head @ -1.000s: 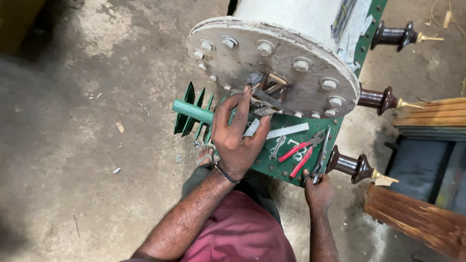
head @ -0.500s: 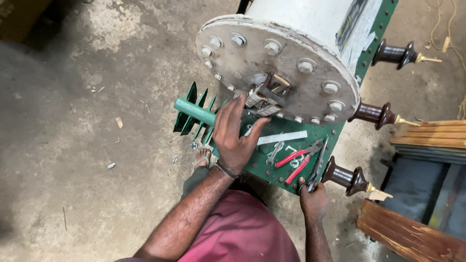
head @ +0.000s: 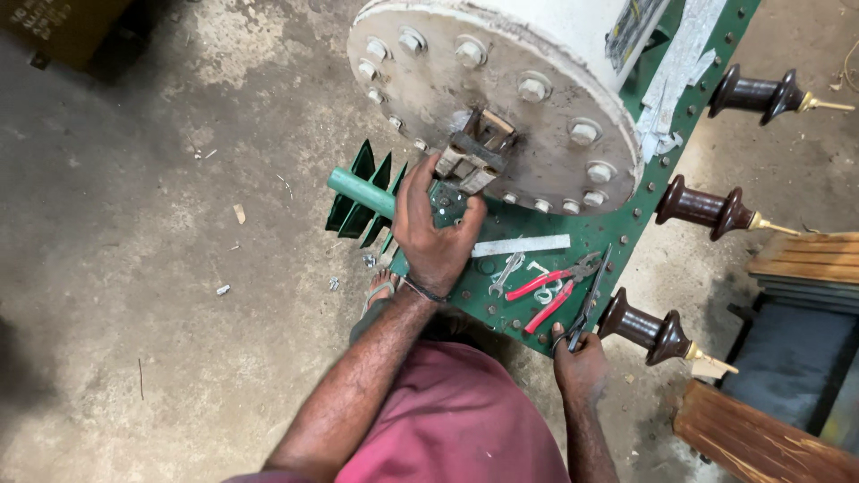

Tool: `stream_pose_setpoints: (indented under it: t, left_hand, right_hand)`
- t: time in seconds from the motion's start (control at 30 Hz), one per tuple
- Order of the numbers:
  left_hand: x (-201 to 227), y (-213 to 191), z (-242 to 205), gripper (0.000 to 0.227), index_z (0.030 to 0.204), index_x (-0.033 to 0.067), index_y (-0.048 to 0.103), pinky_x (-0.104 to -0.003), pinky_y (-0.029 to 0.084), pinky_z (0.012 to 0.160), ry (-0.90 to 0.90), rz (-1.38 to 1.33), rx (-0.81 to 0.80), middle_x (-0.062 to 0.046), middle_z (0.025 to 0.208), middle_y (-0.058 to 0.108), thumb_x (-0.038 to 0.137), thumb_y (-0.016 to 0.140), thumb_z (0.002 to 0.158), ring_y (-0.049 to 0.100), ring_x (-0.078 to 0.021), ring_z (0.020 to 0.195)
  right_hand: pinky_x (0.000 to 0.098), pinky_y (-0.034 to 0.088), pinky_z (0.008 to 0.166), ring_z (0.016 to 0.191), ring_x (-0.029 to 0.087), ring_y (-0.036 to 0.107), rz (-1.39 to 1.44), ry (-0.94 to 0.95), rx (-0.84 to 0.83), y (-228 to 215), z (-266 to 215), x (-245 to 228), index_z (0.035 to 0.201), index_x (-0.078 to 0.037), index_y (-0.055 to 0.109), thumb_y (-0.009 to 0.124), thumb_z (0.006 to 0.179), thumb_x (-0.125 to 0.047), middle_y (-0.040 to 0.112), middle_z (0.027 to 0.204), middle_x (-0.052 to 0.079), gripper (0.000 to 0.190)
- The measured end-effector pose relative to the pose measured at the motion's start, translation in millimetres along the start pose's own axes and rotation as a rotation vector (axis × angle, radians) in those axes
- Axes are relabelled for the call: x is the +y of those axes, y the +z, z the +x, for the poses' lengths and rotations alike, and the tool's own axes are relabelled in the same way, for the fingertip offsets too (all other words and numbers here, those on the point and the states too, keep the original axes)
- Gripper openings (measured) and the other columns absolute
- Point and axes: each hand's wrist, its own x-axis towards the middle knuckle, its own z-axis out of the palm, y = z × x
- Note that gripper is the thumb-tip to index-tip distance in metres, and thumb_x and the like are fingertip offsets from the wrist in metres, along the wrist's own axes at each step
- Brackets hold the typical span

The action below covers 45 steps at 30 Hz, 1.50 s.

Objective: The person marks a small piece of cardboard using a metal template and a pen, then cuts along the marked lines with shears. The person handles the cardboard and shears throughout, trimming the edges to shape.

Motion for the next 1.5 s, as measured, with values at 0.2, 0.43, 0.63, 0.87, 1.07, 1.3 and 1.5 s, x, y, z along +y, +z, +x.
stream_pose_setpoints:
  t: [0.2, 0.43, 0.63, 0.87, 1.07, 1.3, 1.5]
  left_hand:
    - [4, 11, -2, 0.065, 0.139, -0.0031, 0.052, -0.043, 0.057, 0.103, -0.023, 0.043, 0.046, -0.020, 0.128, 0.062, -0.001, 0.079, 0.081, 0.066, -0.0360, 0.117]
    - [1, 4, -5, 0.063, 0.140, -0.0043, 0.052, -0.041, 0.058, 0.101, -0.044, 0.061, -0.004, -0.022, 0.130, 0.064, 0.001, 0.082, 0.085, 0.068, -0.0352, 0.119]
    - [6, -7, 1, 0.071, 0.142, -0.0015, 0.050, -0.042, 0.056, 0.106, -0.061, -0.003, -0.075, -0.020, 0.134, 0.062, 0.012, 0.090, 0.085, 0.066, -0.0336, 0.123]
    - [17, -19, 20, 0.078, 0.146, -0.0033, 0.047, -0.048, 0.052, 0.109, 0.134, 0.138, -0.130, -0.021, 0.135, 0.059, 0.022, 0.091, 0.086, 0.060, -0.0358, 0.126]
    - [32, -44, 34, 0.057, 0.139, -0.0043, 0.058, -0.041, 0.056, 0.094, 0.114, 0.110, -0.225, -0.020, 0.125, 0.068, 0.011, 0.087, 0.093, 0.068, -0.0326, 0.106]
    - [26, -42, 40, 0.058, 0.135, -0.0053, 0.057, -0.042, 0.058, 0.096, 0.114, 0.114, -0.271, -0.020, 0.121, 0.067, 0.010, 0.089, 0.089, 0.069, -0.0330, 0.109]
    - [15, -38, 43, 0.067, 0.137, -0.0053, 0.056, -0.042, 0.059, 0.099, 0.174, 0.091, -0.267, -0.021, 0.126, 0.065, 0.018, 0.093, 0.086, 0.067, -0.0335, 0.116]
  right_hand:
    - [0.0435, 0.053, 0.067, 0.069, 0.029, 0.068, -0.004, -0.009, -0.006, -2, 0, 1, 0.091, -0.002, 0.069, 0.081, 0.085, -0.048, 0.070, 0.073, 0.013, 0.047]
    - [0.0434, 0.053, 0.065, 0.067, 0.028, 0.069, -0.001, -0.015, -0.012, -6, 0, -6, 0.091, -0.002, 0.069, 0.081, 0.085, -0.047, 0.069, 0.071, 0.013, 0.047]
    - [0.0420, 0.054, 0.067, 0.067, 0.028, 0.068, -0.037, -0.014, -0.032, -6, 2, 0, 0.086, -0.001, 0.068, 0.083, 0.082, -0.048, 0.068, 0.070, 0.012, 0.050]
    - [0.0440, 0.053, 0.066, 0.065, 0.029, 0.066, 0.008, 0.015, -0.036, -6, 5, -1, 0.081, -0.001, 0.067, 0.084, 0.079, -0.051, 0.067, 0.069, 0.013, 0.052]
    - [0.0470, 0.052, 0.067, 0.069, 0.034, 0.068, -0.041, 0.050, -0.053, -18, 1, -24, 0.081, 0.000, 0.068, 0.084, 0.080, -0.054, 0.068, 0.071, 0.016, 0.056]
    - [0.0491, 0.055, 0.074, 0.085, 0.038, 0.073, -0.106, 0.097, -0.029, -26, -5, -49, 0.099, -0.003, 0.072, 0.084, 0.078, -0.055, 0.074, 0.085, 0.017, 0.056]
    - [0.0498, 0.056, 0.075, 0.087, 0.037, 0.073, -0.205, 0.132, -0.046, -26, -3, -55, 0.104, -0.005, 0.074, 0.083, 0.076, -0.059, 0.075, 0.089, 0.017, 0.062]
